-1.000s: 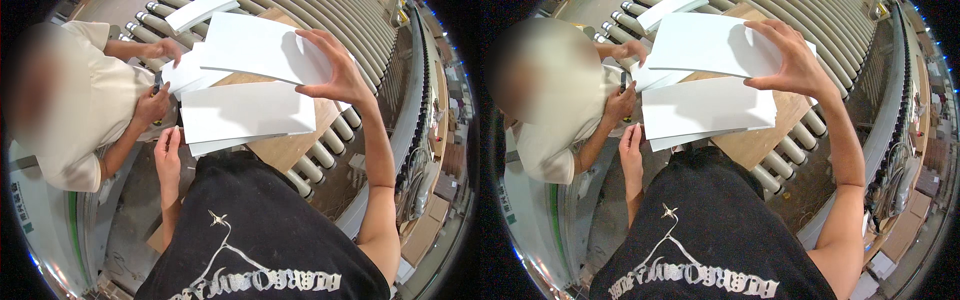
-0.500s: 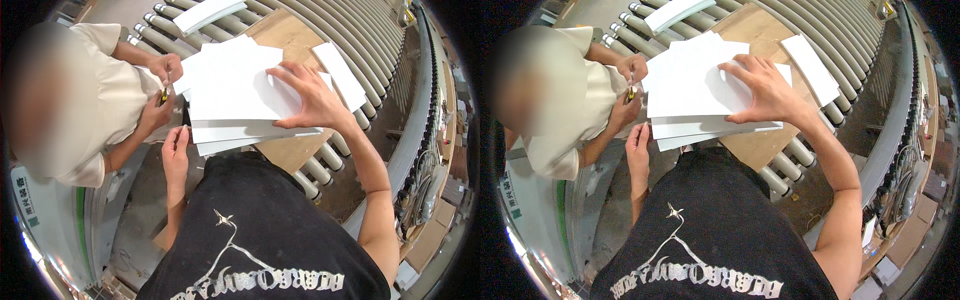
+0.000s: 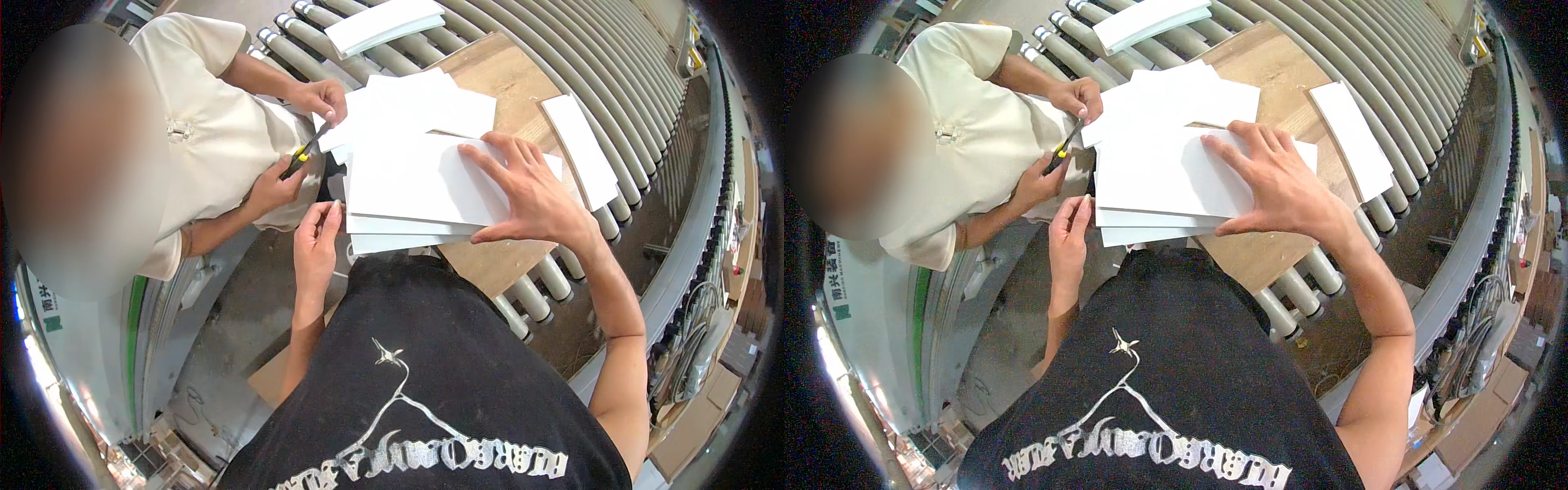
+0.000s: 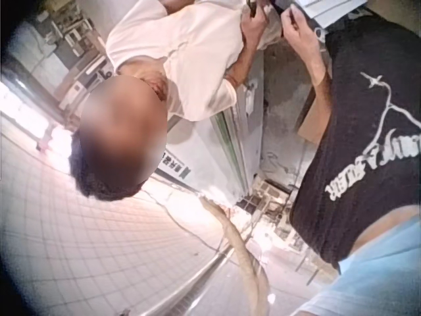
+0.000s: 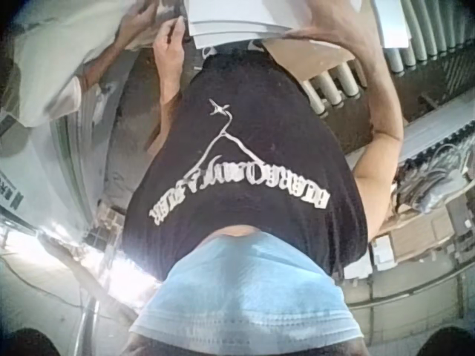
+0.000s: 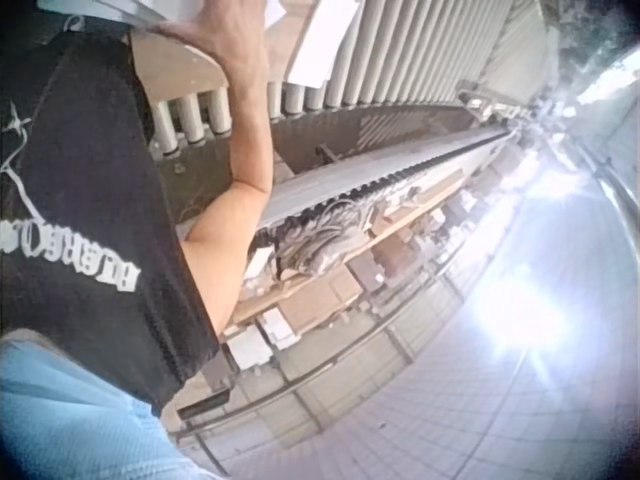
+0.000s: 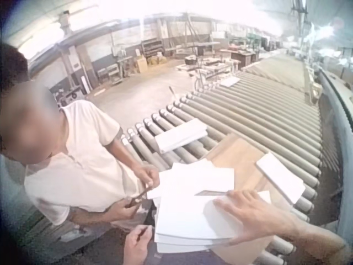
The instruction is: Feeding wooden panels into an industrial edge-banding machine and stacking the finished pieces at the end of the conveyor.
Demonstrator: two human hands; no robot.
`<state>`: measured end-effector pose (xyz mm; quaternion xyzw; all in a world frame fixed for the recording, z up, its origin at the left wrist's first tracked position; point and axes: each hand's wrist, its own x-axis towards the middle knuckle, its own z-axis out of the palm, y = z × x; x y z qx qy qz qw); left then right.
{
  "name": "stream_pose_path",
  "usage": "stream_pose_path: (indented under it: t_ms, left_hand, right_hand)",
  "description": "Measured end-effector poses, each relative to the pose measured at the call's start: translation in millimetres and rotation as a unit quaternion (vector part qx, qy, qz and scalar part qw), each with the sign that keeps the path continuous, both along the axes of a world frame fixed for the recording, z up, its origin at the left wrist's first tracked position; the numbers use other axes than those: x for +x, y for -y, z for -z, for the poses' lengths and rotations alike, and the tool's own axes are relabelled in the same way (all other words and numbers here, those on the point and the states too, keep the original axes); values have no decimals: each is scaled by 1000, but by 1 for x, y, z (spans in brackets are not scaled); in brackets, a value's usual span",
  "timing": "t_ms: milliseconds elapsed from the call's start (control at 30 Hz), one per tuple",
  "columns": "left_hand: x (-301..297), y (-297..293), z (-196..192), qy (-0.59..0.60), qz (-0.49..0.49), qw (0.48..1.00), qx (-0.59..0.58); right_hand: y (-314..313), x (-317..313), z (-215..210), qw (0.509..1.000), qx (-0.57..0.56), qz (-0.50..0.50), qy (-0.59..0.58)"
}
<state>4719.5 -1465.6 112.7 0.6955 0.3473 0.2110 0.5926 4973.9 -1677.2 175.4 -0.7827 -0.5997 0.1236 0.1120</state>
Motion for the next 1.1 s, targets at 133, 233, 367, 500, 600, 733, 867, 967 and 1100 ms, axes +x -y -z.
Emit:
stream_pose_path:
  t_ms: [133,233,367,500,600,733,867,967,1100]
  left_hand:
    - [0,-2,1,-8,0,1000,6]
    - [0,-2,2,-5,1,1000,7]
    - [3,-3,1,-5,2,1000,16]
    - [2,-5,3,-7,1,999,36]
    - [3,-7,2,-8,-6,999,47]
    - [-4,-2,-9,-49,1,997,66]
    - [2,4,-5,9,6,999,34]
    - [-1,5,-17,-24,1,997,67]
    - [-11,-5,15,2,-13,1000,24]
  right_hand:
    - [-3,-4,-5,1000,6,-17,8]
    - [-6,-6,-8,999,-23,-25,1]
    - [-11,-6,-7,998,-24,-54,-14]
    - [-14,-7,-9,998,-17,-67,3]
    - [-16,-7,-20,996,-16,-91,-1]
    - [-12,-3,-14,991,12,-129,-21]
    - [-2,-4,-3,991,19,-122,-53]
    - [5,-10,-5,989,48,-128,-48]
    - [8,-25,-17,994,35,-107,-5]
